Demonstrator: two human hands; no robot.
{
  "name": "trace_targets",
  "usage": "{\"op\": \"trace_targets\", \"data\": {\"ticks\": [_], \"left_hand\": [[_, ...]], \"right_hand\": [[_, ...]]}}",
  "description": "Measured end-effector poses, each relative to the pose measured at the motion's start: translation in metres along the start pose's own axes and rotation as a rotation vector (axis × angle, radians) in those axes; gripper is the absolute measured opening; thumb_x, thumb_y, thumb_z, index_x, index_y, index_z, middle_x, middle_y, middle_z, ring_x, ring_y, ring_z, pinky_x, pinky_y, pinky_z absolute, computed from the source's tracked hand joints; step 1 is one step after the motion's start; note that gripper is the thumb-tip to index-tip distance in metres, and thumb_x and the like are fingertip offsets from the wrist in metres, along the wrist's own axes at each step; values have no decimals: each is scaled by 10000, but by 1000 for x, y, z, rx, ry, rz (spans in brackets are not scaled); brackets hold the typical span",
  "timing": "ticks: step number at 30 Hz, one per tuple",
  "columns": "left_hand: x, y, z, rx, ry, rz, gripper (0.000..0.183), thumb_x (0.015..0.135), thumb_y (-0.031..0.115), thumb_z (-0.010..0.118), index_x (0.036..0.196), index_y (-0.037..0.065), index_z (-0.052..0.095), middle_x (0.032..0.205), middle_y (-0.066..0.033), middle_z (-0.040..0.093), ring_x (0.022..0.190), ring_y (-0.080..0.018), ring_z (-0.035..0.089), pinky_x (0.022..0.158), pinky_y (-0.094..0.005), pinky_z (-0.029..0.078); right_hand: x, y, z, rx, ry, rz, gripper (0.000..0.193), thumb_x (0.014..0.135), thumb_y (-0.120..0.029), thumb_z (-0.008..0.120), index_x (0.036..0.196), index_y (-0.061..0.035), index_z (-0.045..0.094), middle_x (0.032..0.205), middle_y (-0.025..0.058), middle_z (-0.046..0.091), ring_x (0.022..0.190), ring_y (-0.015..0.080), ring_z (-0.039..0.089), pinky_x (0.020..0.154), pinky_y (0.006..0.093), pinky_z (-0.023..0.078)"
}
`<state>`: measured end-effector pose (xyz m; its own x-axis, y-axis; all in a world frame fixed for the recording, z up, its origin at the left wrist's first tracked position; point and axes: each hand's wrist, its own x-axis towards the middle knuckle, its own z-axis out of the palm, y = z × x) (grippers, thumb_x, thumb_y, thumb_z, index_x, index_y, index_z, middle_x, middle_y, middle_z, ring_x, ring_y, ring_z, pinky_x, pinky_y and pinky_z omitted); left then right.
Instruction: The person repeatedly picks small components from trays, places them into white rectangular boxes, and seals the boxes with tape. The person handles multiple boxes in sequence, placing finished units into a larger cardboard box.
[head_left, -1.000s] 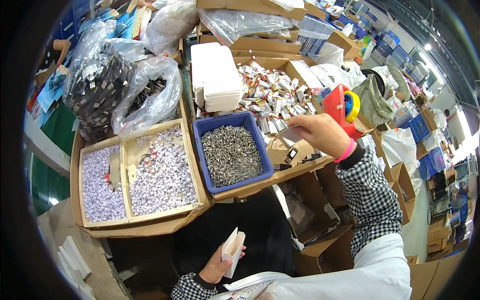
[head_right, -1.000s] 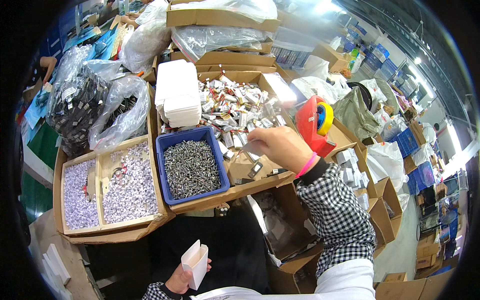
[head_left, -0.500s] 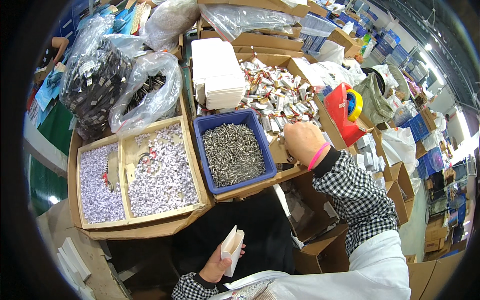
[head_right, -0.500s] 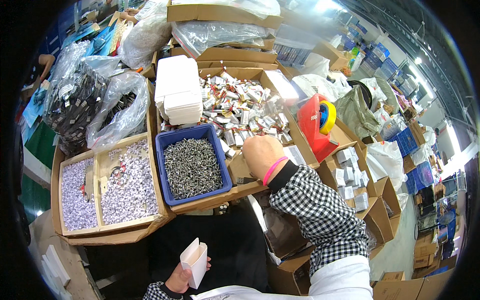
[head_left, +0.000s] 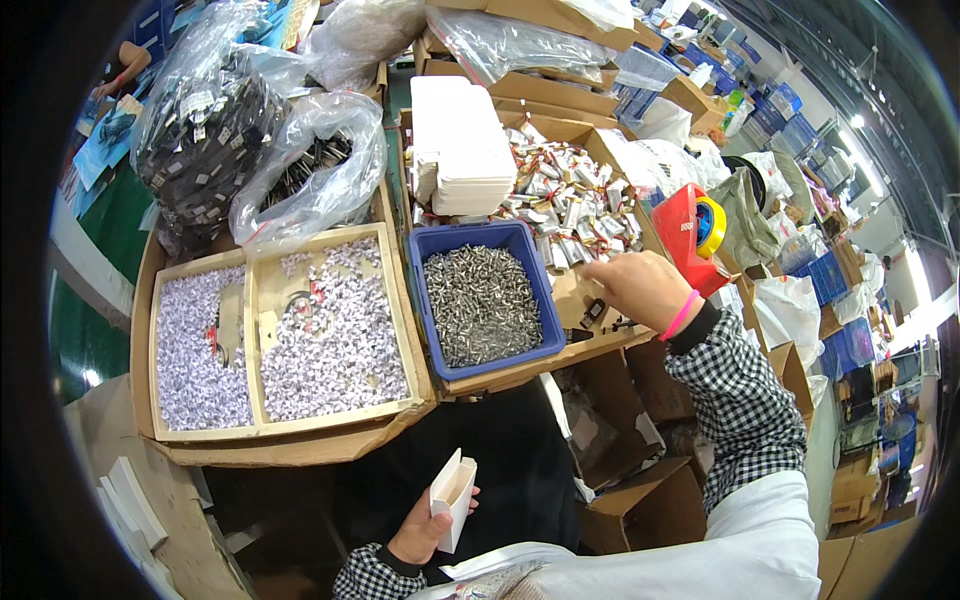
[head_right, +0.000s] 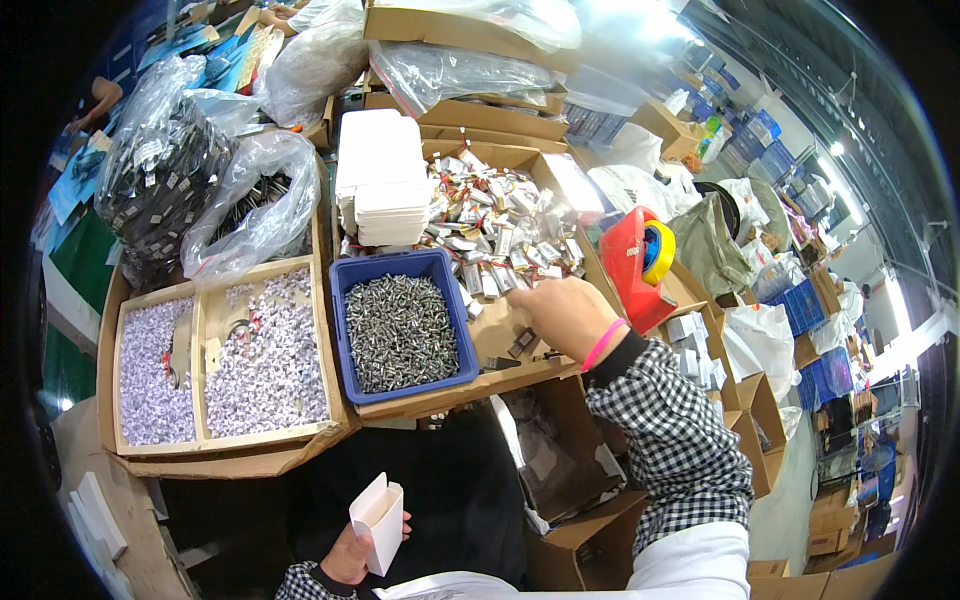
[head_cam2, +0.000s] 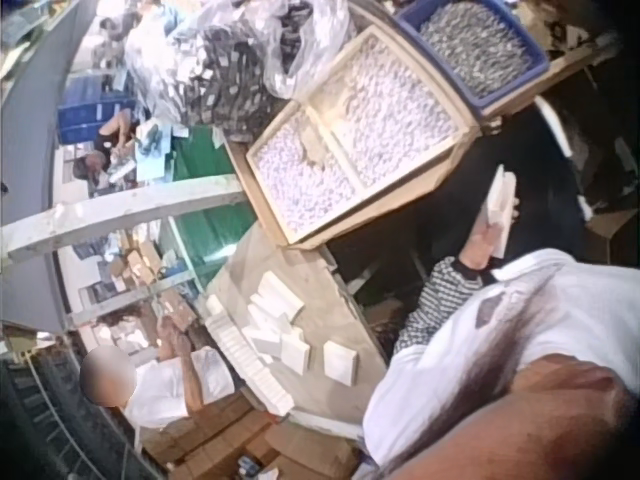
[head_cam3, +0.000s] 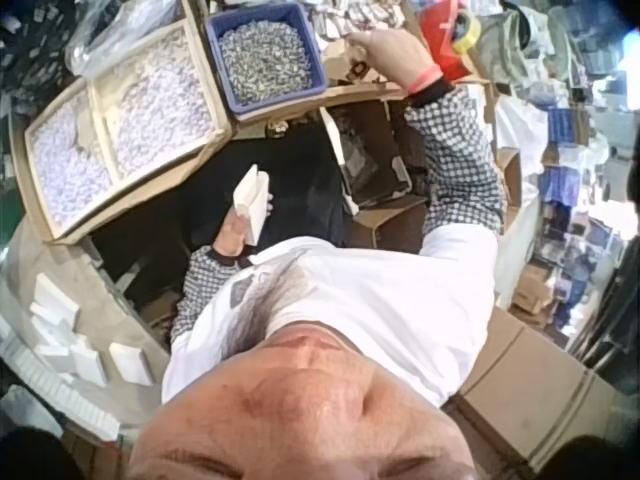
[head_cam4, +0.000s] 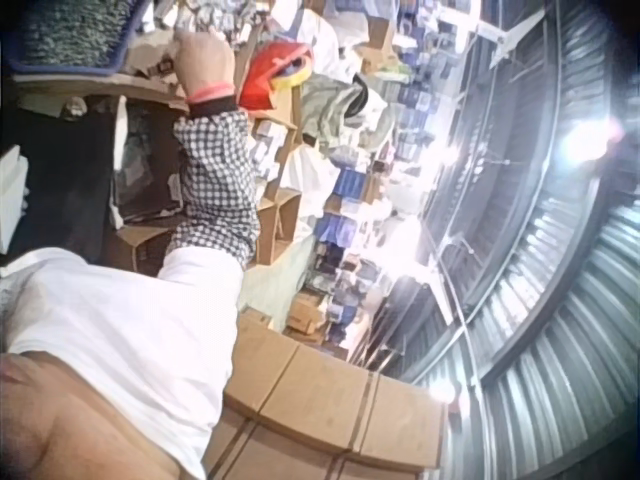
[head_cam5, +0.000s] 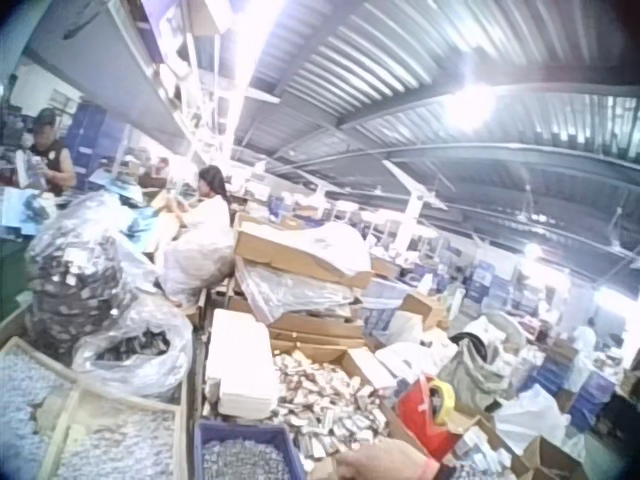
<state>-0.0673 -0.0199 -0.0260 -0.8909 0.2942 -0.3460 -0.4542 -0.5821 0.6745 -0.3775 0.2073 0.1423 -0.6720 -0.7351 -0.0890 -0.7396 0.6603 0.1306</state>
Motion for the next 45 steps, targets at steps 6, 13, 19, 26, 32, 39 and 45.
{"op": "trace_targets", "data": {"ticks": [6, 13, 19, 26, 32, 39, 45], "left_hand": [[0, -6, -2, 6, -13, 30, 984, 748, 631, 653, 1385, -19, 281, 1234, -151, 489, 1088, -218, 503, 966, -360, 405], [-1, -7, 2, 26, -5, 29, 977, 749, 634, 646, 1383, -18, 289, 1233, -148, 496, 1085, -215, 505, 971, -356, 401], [-4, -6, 3, 30, 9, 26, 969, 754, 632, 644, 1382, -16, 293, 1230, -146, 495, 1090, -218, 502, 971, -360, 403], [-4, -3, 6, 46, -7, 14, 1008, 731, 664, 643, 1386, -15, 290, 1236, -147, 484, 1094, -218, 499, 970, -357, 403], [-8, -1, 7, 50, -32, 37, 1045, 706, 702, 635, 1379, -21, 295, 1234, -147, 481, 1092, -213, 494, 971, -355, 401], [-10, 0, 9, 47, -32, 55, 1080, 676, 733, 635, 1372, -23, 302, 1232, -144, 478, 1089, -210, 493, 973, -352, 399], [-11, -1, 10, -52, -128, 89, 1062, 655, 689, 689, 1367, -8, 322, 1213, -154, 519, 1102, -217, 530, 972, -362, 428]], "right_hand": [[-7, 11, -1, 153, -162, -231, 177, 750, -83, 593, 917, -106, 646, 814, 133, 602, 796, 325, 619, 714, 412, 503], [3, 16, 4, 224, -229, -143, 141, 775, -103, 576, 896, -63, 637, 860, 147, 610, 796, 344, 623, 710, 415, 503], [2, 3, -3, 135, -120, 5, 154, 768, -135, 599, 889, -49, 640, 822, 169, 639, 788, 350, 633, 704, 426, 503], [6, -18, -4, 201, -243, 118, 260, 744, -268, 698, 867, -40, 683, 811, 178, 664, 803, 344, 643, 733, 412, 506], [17, -24, 1, 109, -372, 148, 251, 709, -241, 723, 847, -34, 688, 816, 188, 663, 814, 353, 643, 725, 420, 508], [15, -20, 5, 133, -297, 108, 147, 691, -154, 683, 786, -58, 626, 750, 164, 647, 777, 337, 640, 709, 421, 506], [-5, -10, -29, 386, 23, 136, 180, 715, -126, 661, 847, -11, 620, 732, 145, 641, 749, 298, 647, 680, 367, 505]]}}
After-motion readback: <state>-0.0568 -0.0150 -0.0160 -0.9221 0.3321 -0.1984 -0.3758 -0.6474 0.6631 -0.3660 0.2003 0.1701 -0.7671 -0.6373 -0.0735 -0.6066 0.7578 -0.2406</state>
